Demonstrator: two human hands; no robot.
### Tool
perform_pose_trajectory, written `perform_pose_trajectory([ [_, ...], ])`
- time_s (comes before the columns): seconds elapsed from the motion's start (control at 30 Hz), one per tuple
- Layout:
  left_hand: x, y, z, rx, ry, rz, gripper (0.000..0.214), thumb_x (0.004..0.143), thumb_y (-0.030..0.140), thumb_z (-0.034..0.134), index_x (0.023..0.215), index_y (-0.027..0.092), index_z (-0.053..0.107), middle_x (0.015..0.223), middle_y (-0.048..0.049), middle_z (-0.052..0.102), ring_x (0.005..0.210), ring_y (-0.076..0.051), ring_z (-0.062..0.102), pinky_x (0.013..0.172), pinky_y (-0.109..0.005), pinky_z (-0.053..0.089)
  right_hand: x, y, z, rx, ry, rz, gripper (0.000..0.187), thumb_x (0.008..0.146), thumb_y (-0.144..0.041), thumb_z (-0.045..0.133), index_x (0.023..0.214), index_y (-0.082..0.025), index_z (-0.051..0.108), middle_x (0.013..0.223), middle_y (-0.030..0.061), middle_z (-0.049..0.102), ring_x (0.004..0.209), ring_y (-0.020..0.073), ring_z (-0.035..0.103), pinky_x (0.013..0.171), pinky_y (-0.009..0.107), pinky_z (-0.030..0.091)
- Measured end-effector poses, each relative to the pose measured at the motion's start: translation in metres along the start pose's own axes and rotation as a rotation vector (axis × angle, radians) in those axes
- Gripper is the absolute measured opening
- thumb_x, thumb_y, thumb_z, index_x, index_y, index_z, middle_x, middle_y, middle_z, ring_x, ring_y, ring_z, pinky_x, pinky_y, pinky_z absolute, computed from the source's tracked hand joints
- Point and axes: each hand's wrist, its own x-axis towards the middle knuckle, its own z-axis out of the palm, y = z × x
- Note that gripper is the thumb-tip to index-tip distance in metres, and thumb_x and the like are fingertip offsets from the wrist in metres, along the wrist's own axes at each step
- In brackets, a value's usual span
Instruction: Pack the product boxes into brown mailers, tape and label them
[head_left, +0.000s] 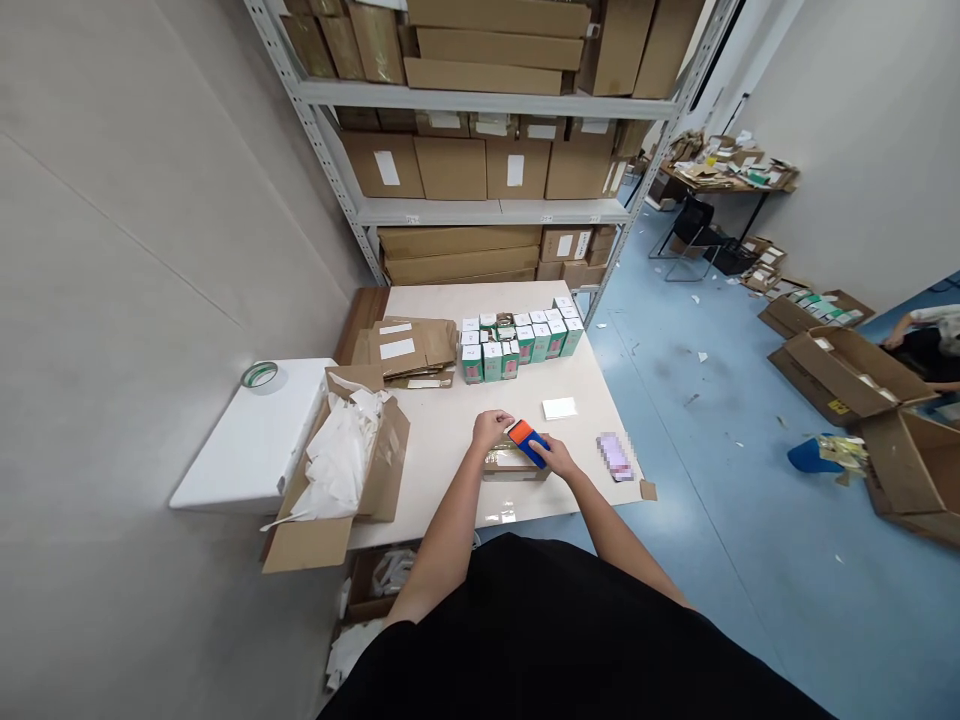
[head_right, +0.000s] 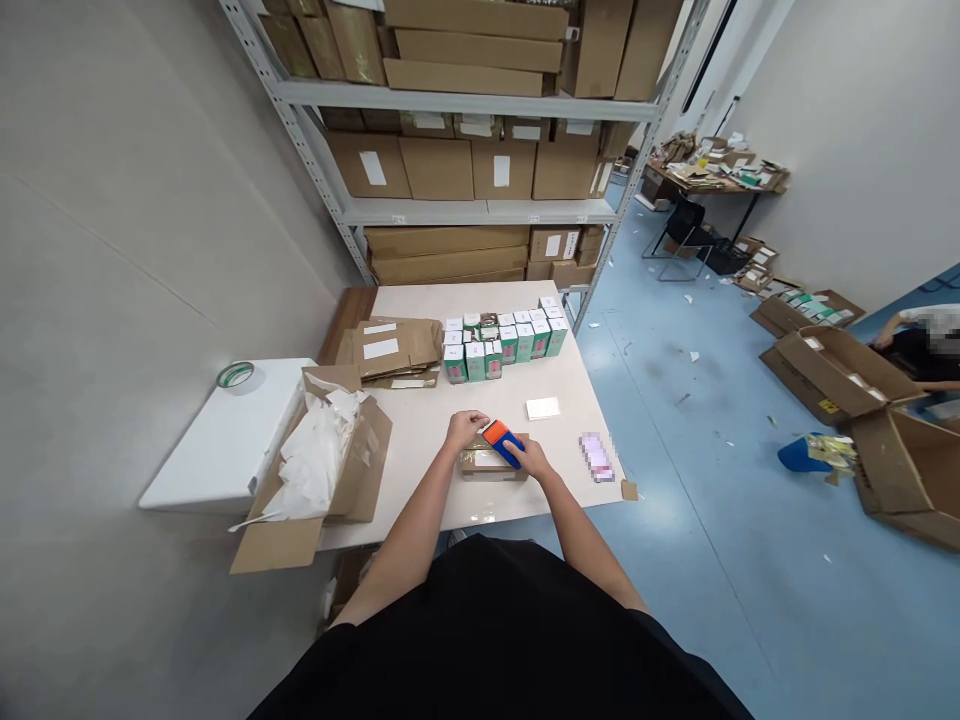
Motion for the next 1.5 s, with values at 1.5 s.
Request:
perform_pose_trajectory([
  [1.5,-0.039,-0.144,0.033,-0.206,0.104,-0.664,0.036,0.090,0.032,0.065,0.119,0.012,0.072,0.105,-0.0136,0.079,0.089,-0.020,0.076,0.075,-0.028,0.059,0.036,-0.013,-0.020,-0.603,-0.167,0.061,0.050,0.085,-0.071,0.067,0.097,-0.024,0.079,0.092,0.0080,0.079,0.086,0.0251,0.070,0.071,0.028,0.041],
])
